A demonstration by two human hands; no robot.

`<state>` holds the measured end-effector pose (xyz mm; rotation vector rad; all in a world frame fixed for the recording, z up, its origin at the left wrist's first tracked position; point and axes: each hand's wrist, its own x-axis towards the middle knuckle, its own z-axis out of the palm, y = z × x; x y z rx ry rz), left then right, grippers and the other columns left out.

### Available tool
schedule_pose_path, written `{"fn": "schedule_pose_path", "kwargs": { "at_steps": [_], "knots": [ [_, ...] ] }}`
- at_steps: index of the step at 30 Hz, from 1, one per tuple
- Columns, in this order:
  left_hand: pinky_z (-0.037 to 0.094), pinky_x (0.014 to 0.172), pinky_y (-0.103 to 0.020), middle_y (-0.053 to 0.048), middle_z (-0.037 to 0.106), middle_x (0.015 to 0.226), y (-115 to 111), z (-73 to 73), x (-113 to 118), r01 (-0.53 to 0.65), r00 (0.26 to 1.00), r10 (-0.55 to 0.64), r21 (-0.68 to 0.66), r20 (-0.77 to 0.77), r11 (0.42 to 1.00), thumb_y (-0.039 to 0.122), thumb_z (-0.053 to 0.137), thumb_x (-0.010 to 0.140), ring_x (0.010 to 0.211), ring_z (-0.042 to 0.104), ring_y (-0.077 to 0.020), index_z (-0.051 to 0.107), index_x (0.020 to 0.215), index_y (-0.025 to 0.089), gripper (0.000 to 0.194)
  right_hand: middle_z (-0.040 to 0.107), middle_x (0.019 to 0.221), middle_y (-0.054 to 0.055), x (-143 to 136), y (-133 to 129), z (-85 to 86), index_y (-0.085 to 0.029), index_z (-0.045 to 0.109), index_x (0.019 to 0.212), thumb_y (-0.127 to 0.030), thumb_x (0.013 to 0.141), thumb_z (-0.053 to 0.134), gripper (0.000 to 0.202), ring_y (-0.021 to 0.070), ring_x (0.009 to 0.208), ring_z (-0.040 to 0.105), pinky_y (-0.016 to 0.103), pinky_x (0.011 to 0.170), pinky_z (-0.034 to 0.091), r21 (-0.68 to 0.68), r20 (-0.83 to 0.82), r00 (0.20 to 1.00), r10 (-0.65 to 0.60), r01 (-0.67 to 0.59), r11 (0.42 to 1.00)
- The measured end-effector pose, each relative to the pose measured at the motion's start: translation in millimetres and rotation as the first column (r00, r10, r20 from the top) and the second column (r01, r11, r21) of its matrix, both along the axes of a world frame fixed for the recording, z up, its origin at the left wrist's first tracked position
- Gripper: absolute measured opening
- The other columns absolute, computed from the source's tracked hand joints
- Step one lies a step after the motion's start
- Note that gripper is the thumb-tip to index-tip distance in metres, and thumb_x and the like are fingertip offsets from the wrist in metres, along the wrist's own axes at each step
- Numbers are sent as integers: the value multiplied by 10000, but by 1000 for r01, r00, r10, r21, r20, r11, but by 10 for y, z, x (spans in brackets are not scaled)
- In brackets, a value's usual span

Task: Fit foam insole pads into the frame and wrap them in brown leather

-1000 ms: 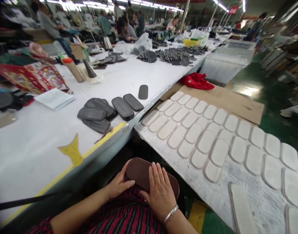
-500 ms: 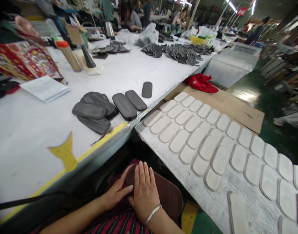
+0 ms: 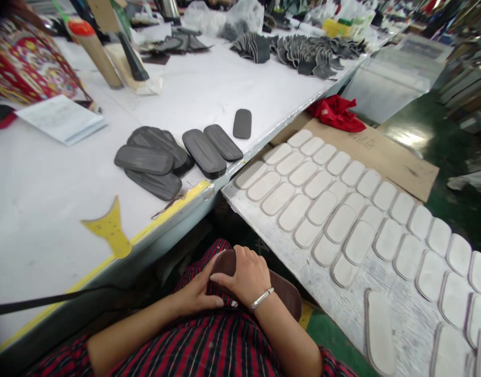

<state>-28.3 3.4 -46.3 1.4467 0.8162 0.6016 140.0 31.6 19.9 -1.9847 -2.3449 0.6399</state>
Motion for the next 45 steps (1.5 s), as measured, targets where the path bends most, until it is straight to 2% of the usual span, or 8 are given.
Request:
{"fn": "schedule_pose_path", "kwargs": {
  "at_steps": [13, 18, 23, 27, 34, 40, 43, 45],
  "knots": [
    [209, 1083, -381, -53, 355, 1373, -55, 80, 178, -269, 961, 276, -182, 12, 946, 359, 414, 863, 1269, 304, -195, 293, 1316, 213, 491, 618, 821, 38, -16, 40, -35, -224, 538, 897, -517, 896, 233, 423, 201, 787, 585, 302, 647, 402, 23, 96, 995, -26, 24, 999],
    [205, 1085, -375, -37, 414, 1336, 34, 231, 213, -305, 952, 302, -215, -46, 928, 276, 380, 853, 1244, 345, -192, 388, 1260, 209, 412, 568, 1130, 133, 150, -65, -81, -153, 448, 1213, -358, 905, 328, 389, 248, 1031, 520, 390, 845, 391, 209, 136, 985, -106, 76, 975],
    [170, 1092, -395, -34, 266, 1428, 77, 227, 234, -201, 945, 245, 208, -217, 957, 216, 320, 858, 1305, 232, -194, 262, 1356, 201, 502, 269, 1418, 102, 195, -413, -100, -120, 312, 1340, -396, 853, 418, 570, 256, 1309, 180, 437, 1054, 172, 298, 113, 992, 60, -91, 950],
    [99, 1086, -460, -9, 312, 1408, 146, 149, 219, 91, 896, 218, 640, -387, 763, 221, 383, 832, 1312, 211, -229, 333, 1331, 254, 503, 188, 1441, 120, 177, -612, -32, -82, 242, 1365, -524, 785, 462, 761, 261, 1328, 89, 445, 1073, 124, 243, 67, 987, 149, -161, 957],
    [95, 1073, -477, -10, 358, 1381, 210, 195, 238, 248, 818, 271, 735, -508, 631, 260, 415, 817, 1299, 243, -259, 305, 1345, 293, 540, 172, 1446, 110, 677, -917, -23, -91, 236, 1369, -581, 775, 455, 800, 246, 1330, 90, 423, 1081, 129, 238, 55, 995, 83, -94, 967],
    [143, 1079, -461, 2, 322, 1403, 194, 246, 213, 204, 826, 177, 578, -535, 790, 331, 402, 844, 1293, 266, -233, 341, 1323, 300, 484, 216, 1435, 109, 1171, -1325, -104, -116, 234, 1371, -487, 744, 558, 797, 251, 1326, 115, 467, 1072, 129, 282, 40, 999, -3, -8, 959],
    [187, 1081, -406, -11, 259, 1432, 175, 258, 208, -73, 885, 187, 271, -427, 960, 383, 401, 853, 1301, 250, -199, 206, 1373, 278, 565, 228, 1426, 141, 1374, -1419, -234, -110, 193, 1380, -467, 705, 597, 864, 245, 1323, 136, 467, 1064, 162, 237, -48, 994, -94, 103, 966],
    [191, 1084, -369, -9, 299, 1415, 141, 269, 258, -269, 905, 270, 49, -330, 962, 408, 430, 843, 1298, 257, -191, 224, 1366, 278, 577, 236, 1413, 180, 1450, -1409, -383, -92, 147, 1385, -484, 648, 636, 967, 255, 1314, 171, 468, 1045, 212, 179, -128, 971, -202, 223, 958]
  ]
}}
